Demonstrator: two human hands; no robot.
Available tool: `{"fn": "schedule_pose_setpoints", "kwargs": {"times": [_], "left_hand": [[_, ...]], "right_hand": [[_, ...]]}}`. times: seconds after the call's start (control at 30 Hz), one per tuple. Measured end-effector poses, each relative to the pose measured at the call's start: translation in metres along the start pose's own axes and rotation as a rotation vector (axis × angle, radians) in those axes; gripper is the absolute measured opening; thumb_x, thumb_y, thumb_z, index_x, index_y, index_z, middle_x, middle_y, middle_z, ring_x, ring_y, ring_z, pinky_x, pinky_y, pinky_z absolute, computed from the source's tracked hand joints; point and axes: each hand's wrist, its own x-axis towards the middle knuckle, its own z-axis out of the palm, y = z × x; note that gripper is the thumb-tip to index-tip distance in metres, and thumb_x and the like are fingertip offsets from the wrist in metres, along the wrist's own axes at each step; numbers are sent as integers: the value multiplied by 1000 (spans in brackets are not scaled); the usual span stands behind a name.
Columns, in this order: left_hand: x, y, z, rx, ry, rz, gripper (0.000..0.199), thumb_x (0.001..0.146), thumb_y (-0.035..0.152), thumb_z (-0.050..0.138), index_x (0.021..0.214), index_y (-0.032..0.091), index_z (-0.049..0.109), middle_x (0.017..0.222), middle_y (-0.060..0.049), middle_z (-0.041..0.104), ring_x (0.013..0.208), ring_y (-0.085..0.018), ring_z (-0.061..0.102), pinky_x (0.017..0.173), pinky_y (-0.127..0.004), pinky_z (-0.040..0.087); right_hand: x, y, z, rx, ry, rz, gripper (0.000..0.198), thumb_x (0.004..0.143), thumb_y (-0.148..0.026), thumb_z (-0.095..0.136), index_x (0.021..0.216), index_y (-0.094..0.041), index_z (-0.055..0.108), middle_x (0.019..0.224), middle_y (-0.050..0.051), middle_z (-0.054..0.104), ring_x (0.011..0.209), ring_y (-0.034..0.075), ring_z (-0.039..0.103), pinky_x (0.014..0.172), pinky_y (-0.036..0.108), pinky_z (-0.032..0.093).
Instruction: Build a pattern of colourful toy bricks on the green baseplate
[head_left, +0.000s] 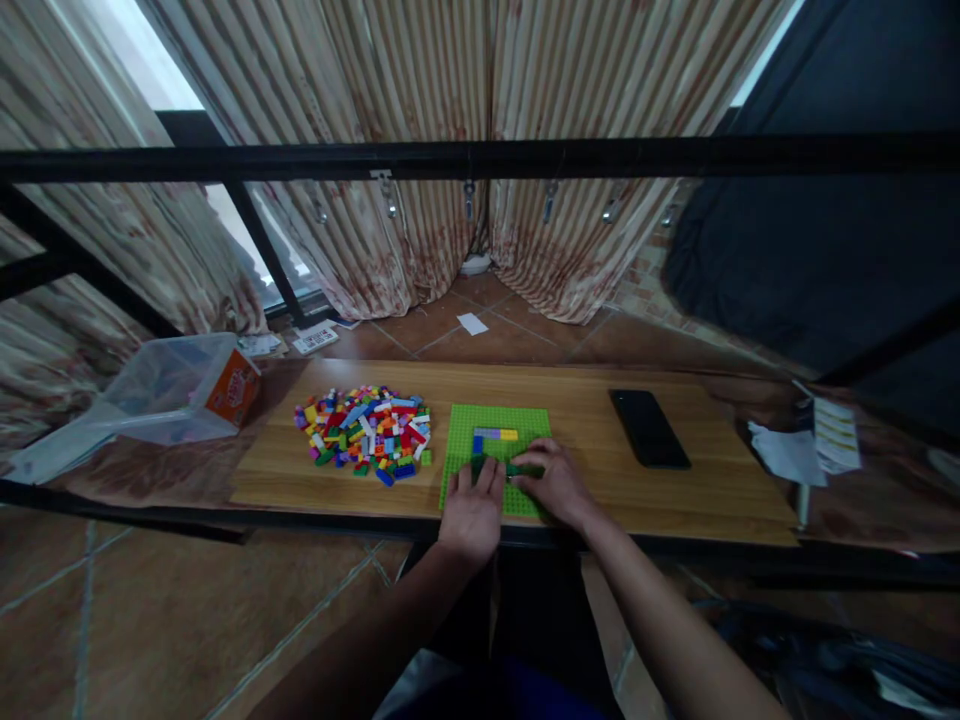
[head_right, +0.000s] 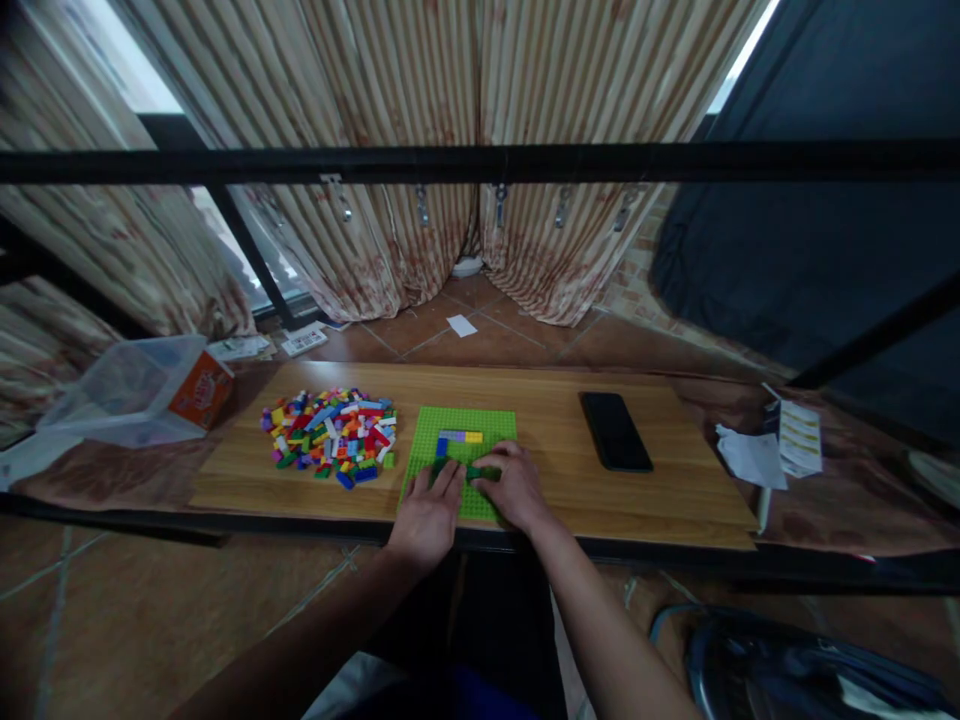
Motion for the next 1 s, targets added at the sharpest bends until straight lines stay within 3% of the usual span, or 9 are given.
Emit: {"fn": "schedule_pose_setpoints", "kwargs": {"times": [0.23, 0.4, 0.5, 0.63, 0.7, 0.73, 0.87, 1.0], "left_hand": [[-4, 1, -2, -35, 74, -22, 54, 91, 15, 38, 145, 21, 40, 143, -9, 50, 119, -31, 47, 99, -49, 42], [-3, 9, -9, -21, 56, -23, 64, 84, 8, 41, 145, 28, 39, 140, -9, 51, 116, -32, 49, 94, -50, 43], [-2, 12, -11, -3, 38, -45, 66, 83, 5, 41, 144, 30, 41, 140, -10, 50, 117, -34, 49, 95, -52, 42], [0, 11, -11, 15, 8, -69, 71, 81, 2, 39, 146, 31, 37, 143, -7, 49, 122, -36, 46, 98, -52, 39], [1, 10, -9, 14, 1, -71, 70, 81, 3, 40, 145, 33, 39, 144, -6, 49, 124, -37, 45, 99, -52, 38], [1, 10, -8, 6, 11, -69, 66, 84, 7, 41, 144, 33, 40, 144, -6, 49, 124, -37, 45, 99, -53, 38], [2, 11, 1, -20, 104, -86, 48, 92, 34, 45, 140, 31, 48, 141, -7, 51, 124, -38, 45, 100, -56, 37], [3, 12, 12, -6, 203, -97, 47, 89, 37, 50, 135, 30, 54, 137, -8, 55, 123, -37, 45, 100, -56, 36]], "right_hand": [[2, 12, -12, 172, -67, -76, 26, 72, -33, 72, 97, -23, 73, 113, 7, 59, 107, 22, 56, 99, 41, 42], [0, 7, -9, 195, -22, -110, 22, 73, -31, 71, 93, -22, 73, 112, 7, 61, 107, 21, 58, 98, 39, 43], [-4, 6, -12, 231, 79, -123, 20, 80, -35, 65, 94, -23, 73, 103, 5, 66, 100, 19, 62, 93, 37, 47], [-14, 34, -54, 177, 341, -59, 34, 92, -44, 47, 103, -21, 70, 109, 11, 64, 106, 23, 59, 93, 41, 46], [-22, 60, -89, -12, 602, -13, 40, 92, -48, 45, 98, -20, 71, 109, 13, 63, 105, 25, 58, 93, 44, 46], [-25, 75, -106, -120, 645, -3, 42, 93, -49, 43, 98, -19, 72, 110, 14, 63, 106, 26, 57, 95, 46, 45], [-34, 122, -153, -448, 623, -30, 46, 94, -49, 39, 95, -20, 74, 117, 15, 60, 114, 30, 52, 97, 51, 43], [-31, 141, -158, -539, 501, -84, 44, 95, -46, 38, 90, -22, 75, 126, 13, 57, 115, 31, 51, 95, 52, 44]]}}
